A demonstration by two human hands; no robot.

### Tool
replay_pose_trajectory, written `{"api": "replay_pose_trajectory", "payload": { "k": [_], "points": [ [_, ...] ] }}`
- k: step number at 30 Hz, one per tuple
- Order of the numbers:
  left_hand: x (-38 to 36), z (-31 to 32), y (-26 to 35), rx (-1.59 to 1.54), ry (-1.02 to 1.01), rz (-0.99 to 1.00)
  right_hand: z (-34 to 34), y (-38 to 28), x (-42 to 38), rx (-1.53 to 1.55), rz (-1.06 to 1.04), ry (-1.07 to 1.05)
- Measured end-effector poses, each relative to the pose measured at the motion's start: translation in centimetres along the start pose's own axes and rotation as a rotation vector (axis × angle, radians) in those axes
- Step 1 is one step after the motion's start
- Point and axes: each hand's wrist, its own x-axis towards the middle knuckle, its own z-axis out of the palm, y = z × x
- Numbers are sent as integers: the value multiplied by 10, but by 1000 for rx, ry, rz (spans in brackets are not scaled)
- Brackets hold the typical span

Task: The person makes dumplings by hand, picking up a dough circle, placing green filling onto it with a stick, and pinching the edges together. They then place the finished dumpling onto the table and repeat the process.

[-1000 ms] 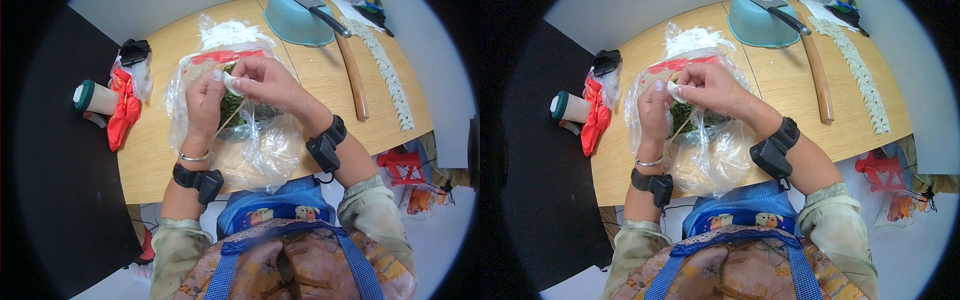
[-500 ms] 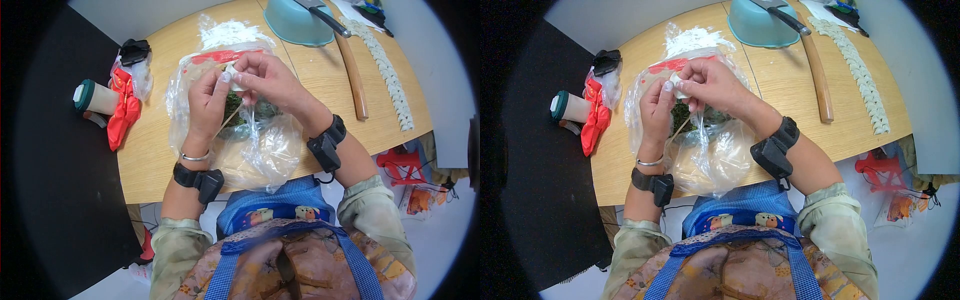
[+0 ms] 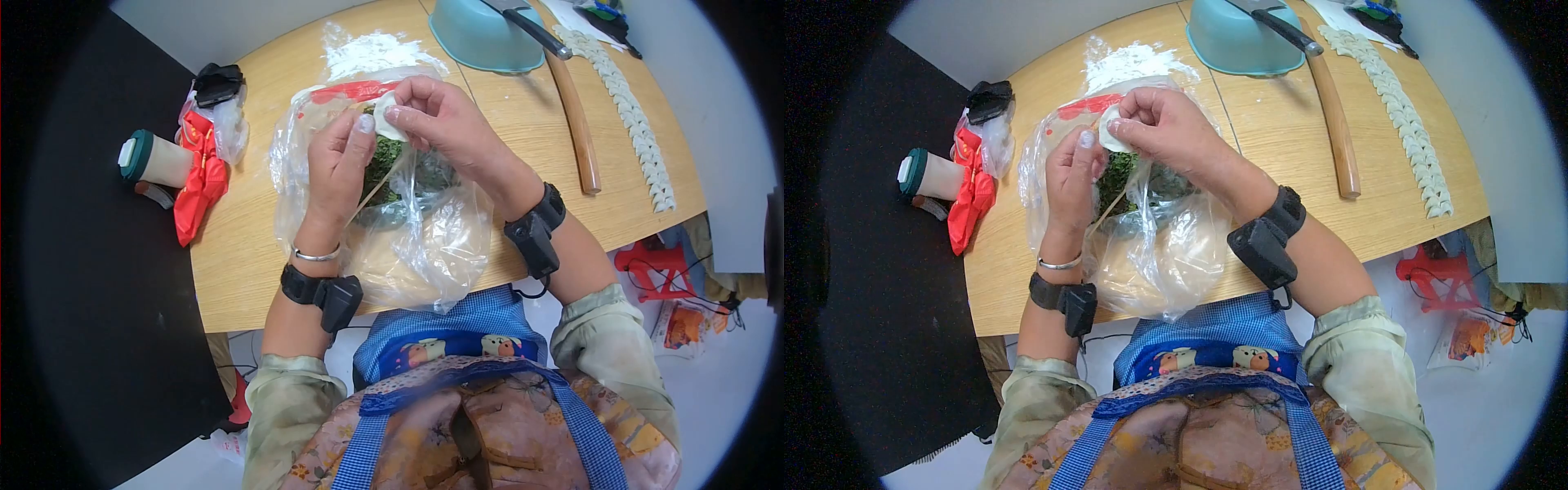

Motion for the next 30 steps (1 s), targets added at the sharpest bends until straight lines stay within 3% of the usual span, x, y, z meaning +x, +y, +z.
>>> {"api": "replay_pose_trajectory", "payload": {
  "k": [8,11,20,23,25,30],
  "points": [
    [-1,-1,-4,124,-48,33,2,1,0,23,13,-38],
    [-2,0,1,-53,32,-86,2,2,0,43,21,-47],
    [0,-1,-4,190,-36,54,1,4,0,28,-6,-39],
    [-1,-3,-3,176,23,42,2,2,0,15,4,-33],
    [-1,-11,-1,-63,-43,-112,1,1,-1,23,20,-30],
    [0,-3,-5,51,11,-12,1,0,-1,52,-4,-1]
  ]
}}
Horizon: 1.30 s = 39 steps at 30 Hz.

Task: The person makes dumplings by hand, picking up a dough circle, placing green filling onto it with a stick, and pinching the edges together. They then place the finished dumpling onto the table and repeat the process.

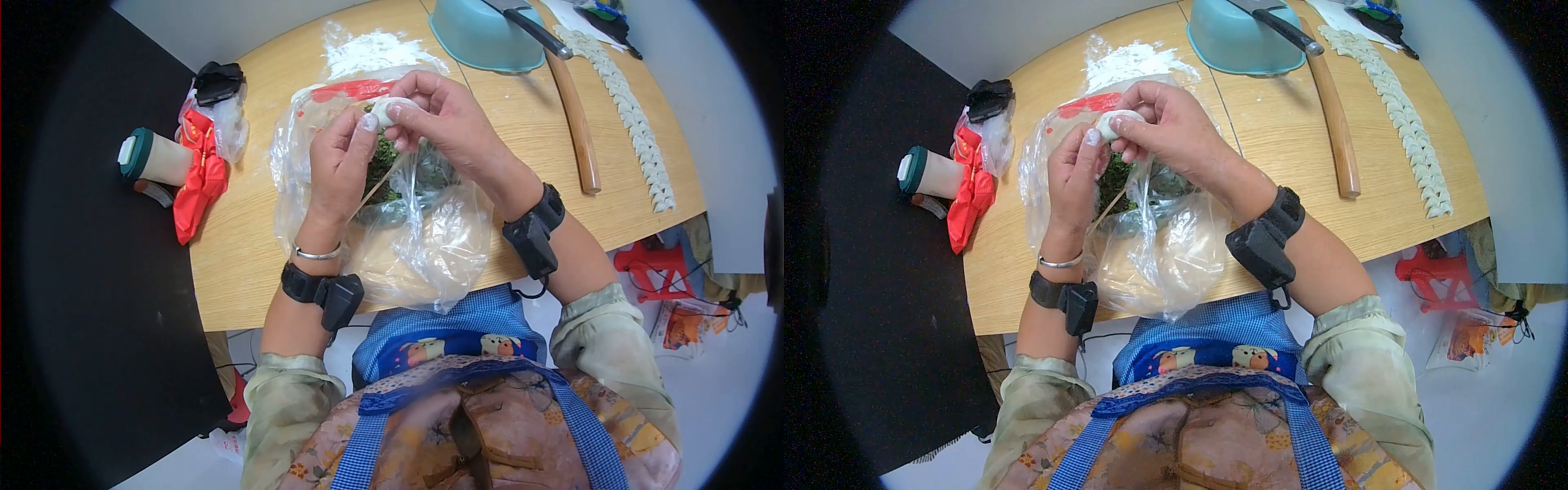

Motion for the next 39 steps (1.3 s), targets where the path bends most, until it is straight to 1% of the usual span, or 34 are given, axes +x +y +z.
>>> {"api": "replay_pose_trajectory", "payload": {
  "k": [1,4,6,7,9,15,20,25,29,31,32,35,37,39],
  "points": [
    [0,1,0,68,-12,52,-1,0,0,0,0,0],
    [-1,1,2,37,-18,44,-2,4,2,17,20,-23],
    [-1,1,4,7,-8,23,1,8,4,-139,-241,-48],
    [-1,0,4,-22,3,2,1,7,4,-139,-242,-49],
    [0,-1,5,-15,6,5,-1,4,2,-463,-312,-43],
    [0,-4,3,1,0,24,2,0,-2,-632,-307,54],
    [0,-5,0,57,-13,42,3,2,-2,-641,-349,92],
    [0,-3,-4,126,-8,107,5,1,-3,-658,-375,134],
    [-2,2,0,134,5,97,6,1,-4,-664,-373,169],
    [-3,3,1,-17,120,11,6,1,-3,-665,-377,173],
    [-2,2,2,-17,121,11,6,2,-3,-663,-383,153],
    [0,-3,2,17,100,24,8,1,-3,-672,-383,129],
    [1,-4,-3,188,28,125,8,2,-4,-684,-378,126],
    [-3,-6,-3,198,53,105,8,2,-3,-629,-390,139]
  ]
}}
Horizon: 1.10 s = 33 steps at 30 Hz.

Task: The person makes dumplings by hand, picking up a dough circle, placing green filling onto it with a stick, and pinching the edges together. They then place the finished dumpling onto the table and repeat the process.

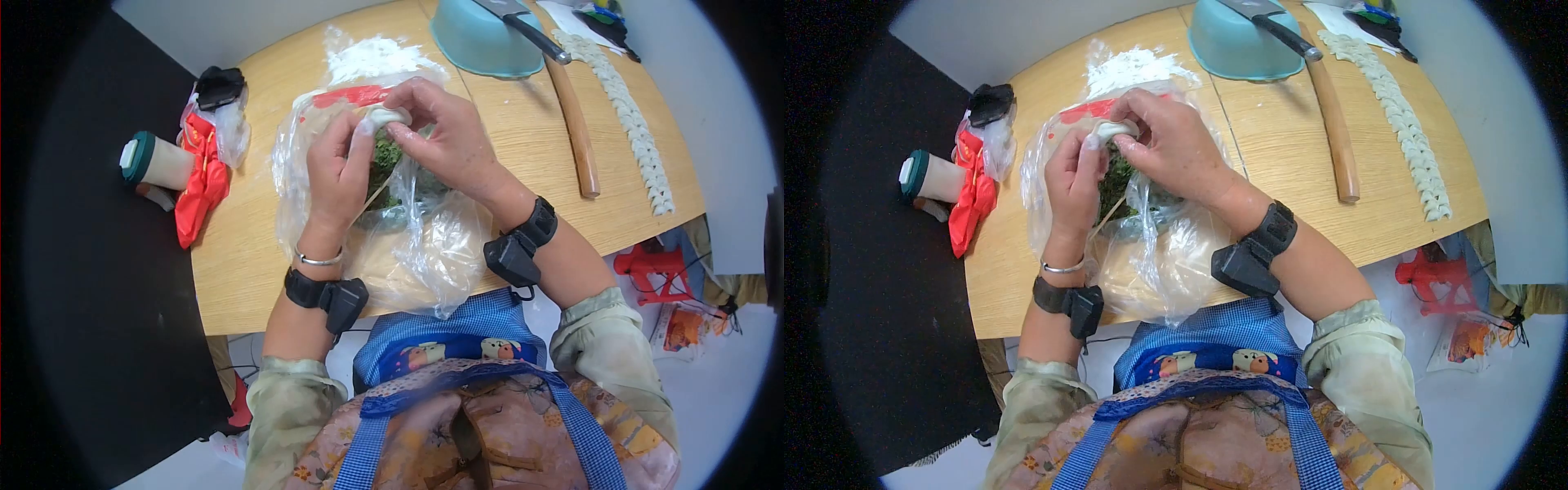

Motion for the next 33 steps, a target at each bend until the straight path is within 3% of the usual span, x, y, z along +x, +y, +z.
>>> {"api": "replay_pose_trajectory", "payload": {
  "k": [2,3,6,9,11,13,15,17,26,33],
  "points": [
    [3,6,3,-7,98,-7,0,8,6,-97,-144,96],
    [4,11,6,-40,166,2,-7,1,5,-72,-75,97],
    [4,7,4,-53,49,-21,-42,-12,-1,7,-38,208],
    [3,6,-4,-75,-6,10,-106,-17,-19,-295,-64,337],
    [0,8,-1,-71,8,-4,-155,-20,-29,-303,89,400],
    [-1,11,5,-88,14,-83,-213,19,-29,-440,88,463],
    [-1,13,3,-77,2,-72,-259,52,-25,-634,318,470],
    [-2,12,0,-59,-17,-54,-286,84,-22,-833,380,437],
    [-3,10,-5,11,-20,-71,-299,167,8,-923,429,297],
    [-2,12,0,41,-14,-80,-306,177,13,-980,424,178]
  ]
}}
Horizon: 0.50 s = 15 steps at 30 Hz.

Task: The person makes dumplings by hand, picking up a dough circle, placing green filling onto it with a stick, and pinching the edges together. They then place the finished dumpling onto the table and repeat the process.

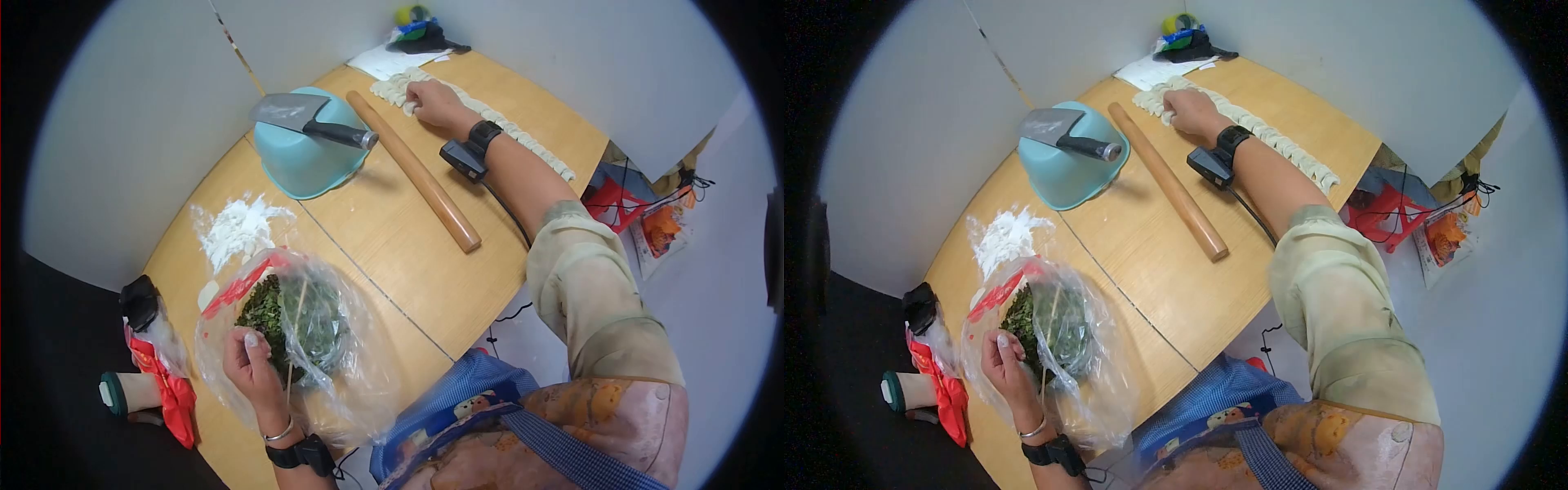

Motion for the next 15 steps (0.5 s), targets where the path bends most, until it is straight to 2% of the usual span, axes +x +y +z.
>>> {"api": "replay_pose_trajectory", "payload": {
  "k": [7,9,15],
  "points": [
    [-1,0,0,38,-24,-6,0,0,5,-110,-28,-24],
    [-1,-1,1,10,-26,-45,3,0,5,-197,-155,90],
    [-1,0,0,24,-29,-50,7,2,9,-214,-202,130]
  ]
}}
